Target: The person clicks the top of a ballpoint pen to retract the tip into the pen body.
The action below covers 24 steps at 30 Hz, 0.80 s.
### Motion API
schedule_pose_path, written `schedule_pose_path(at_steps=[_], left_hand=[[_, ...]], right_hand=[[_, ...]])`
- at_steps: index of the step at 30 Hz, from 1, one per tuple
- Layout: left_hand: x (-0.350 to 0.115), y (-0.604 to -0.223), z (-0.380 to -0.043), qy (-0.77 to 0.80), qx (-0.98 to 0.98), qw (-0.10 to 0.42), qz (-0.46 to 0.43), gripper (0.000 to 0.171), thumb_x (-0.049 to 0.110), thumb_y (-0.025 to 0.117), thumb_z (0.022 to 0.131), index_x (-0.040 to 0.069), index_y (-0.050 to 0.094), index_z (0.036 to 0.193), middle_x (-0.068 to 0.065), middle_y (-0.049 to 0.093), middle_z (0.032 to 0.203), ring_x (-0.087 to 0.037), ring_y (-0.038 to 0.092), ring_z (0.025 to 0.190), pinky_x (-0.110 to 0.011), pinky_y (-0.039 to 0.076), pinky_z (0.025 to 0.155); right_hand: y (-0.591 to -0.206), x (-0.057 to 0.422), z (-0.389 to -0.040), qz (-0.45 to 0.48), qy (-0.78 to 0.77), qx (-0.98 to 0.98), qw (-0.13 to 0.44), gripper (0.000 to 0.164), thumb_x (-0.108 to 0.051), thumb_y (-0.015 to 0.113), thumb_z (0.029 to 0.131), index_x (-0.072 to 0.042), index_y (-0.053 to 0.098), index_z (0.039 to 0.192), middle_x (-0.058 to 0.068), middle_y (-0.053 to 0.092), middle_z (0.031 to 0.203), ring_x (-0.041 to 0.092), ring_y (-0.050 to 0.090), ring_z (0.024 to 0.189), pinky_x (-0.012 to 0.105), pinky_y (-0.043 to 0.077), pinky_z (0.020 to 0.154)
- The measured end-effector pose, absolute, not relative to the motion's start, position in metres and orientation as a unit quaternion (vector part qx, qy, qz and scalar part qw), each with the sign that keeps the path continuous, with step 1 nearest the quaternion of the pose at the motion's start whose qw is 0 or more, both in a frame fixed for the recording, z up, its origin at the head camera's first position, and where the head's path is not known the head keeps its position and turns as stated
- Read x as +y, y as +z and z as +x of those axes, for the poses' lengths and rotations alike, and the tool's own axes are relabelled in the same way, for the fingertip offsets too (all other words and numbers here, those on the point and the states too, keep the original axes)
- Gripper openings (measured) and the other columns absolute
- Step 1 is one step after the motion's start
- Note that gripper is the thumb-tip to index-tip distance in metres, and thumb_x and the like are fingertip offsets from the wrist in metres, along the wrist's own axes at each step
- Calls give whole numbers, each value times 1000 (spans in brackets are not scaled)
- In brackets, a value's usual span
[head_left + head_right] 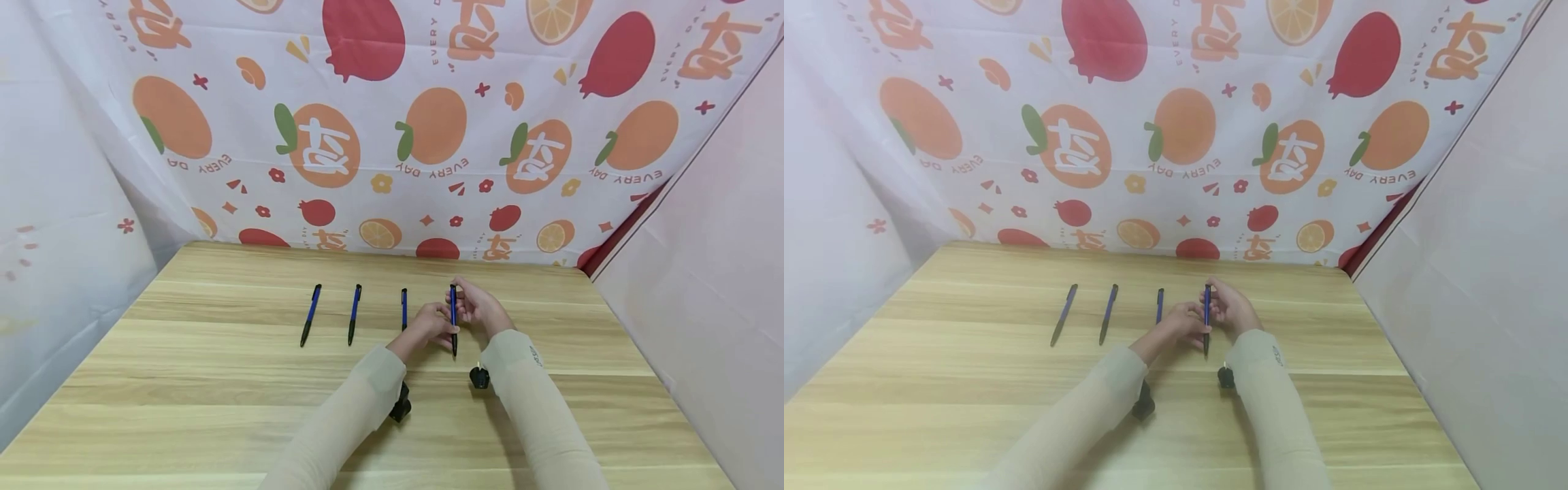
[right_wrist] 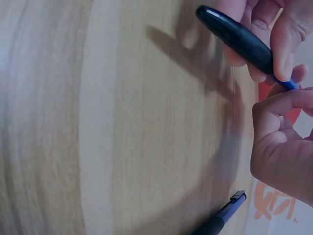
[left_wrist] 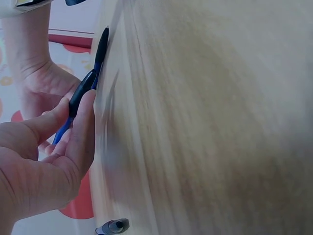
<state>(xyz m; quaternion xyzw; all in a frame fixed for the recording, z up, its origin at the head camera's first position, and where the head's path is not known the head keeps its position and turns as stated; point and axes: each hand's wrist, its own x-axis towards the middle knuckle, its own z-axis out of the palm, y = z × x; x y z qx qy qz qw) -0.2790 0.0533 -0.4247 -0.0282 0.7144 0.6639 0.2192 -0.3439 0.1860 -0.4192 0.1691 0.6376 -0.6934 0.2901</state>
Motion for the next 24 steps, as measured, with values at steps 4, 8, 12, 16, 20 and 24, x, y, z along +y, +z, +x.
schedule_pose_path(at_steps=[4, 8, 12, 16, 20, 24], left_hand=[[53, -426, -279, 664, 713, 223, -29, 22, -9, 65, 80, -1, 52, 96, -11, 57, 74, -24, 61, 59, -38, 56, 61], [53, -425, -277, 662, 715, 224, -31, 23, -9, 65, 81, -2, 52, 98, -11, 57, 75, -24, 61, 61, -38, 56, 62], [52, -424, -278, 659, 717, 226, -31, 23, -9, 65, 81, -2, 51, 97, -11, 57, 74, -24, 61, 62, -39, 56, 64], [52, -425, -280, 659, 715, 230, -32, 23, -8, 65, 80, -1, 50, 96, -12, 58, 73, -23, 60, 60, -38, 56, 64], [52, -424, -281, 656, 718, 229, -33, 24, -7, 65, 81, -2, 50, 98, -12, 58, 73, -23, 61, 62, -38, 56, 65], [51, -423, -281, 650, 725, 226, -32, 24, -6, 65, 81, -3, 51, 100, -12, 59, 74, -25, 62, 65, -38, 56, 67]], right_hand=[[-419, 186, -343, 170, -684, 647, 290, 36, -33, 43, 94, -5, 57, 77, -2, 51, 56, 3, 39, 40, 12, 36, 37], [-419, 187, -342, 172, -681, 651, 288, 36, -35, 43, 95, -4, 57, 84, -1, 56, 62, 3, 41, 42, 13, 38, 39], [-419, 186, -343, 172, -674, 661, 282, 36, -35, 44, 96, -3, 57, 90, 1, 60, 69, 4, 44, 44, 13, 40, 41], [-419, 185, -344, 170, -672, 665, 279, 37, -35, 43, 96, -2, 59, 92, 2, 62, 72, 5, 47, 45, 12, 42, 42], [-418, 185, -344, 164, -670, 669, 278, 38, -36, 43, 97, -2, 58, 93, 2, 63, 74, 5, 48, 47, 13, 42, 43], [-417, 184, -345, 166, -668, 673, 271, 39, -37, 43, 97, -2, 58, 94, 2, 64, 75, 4, 48, 47, 13, 43, 44]])
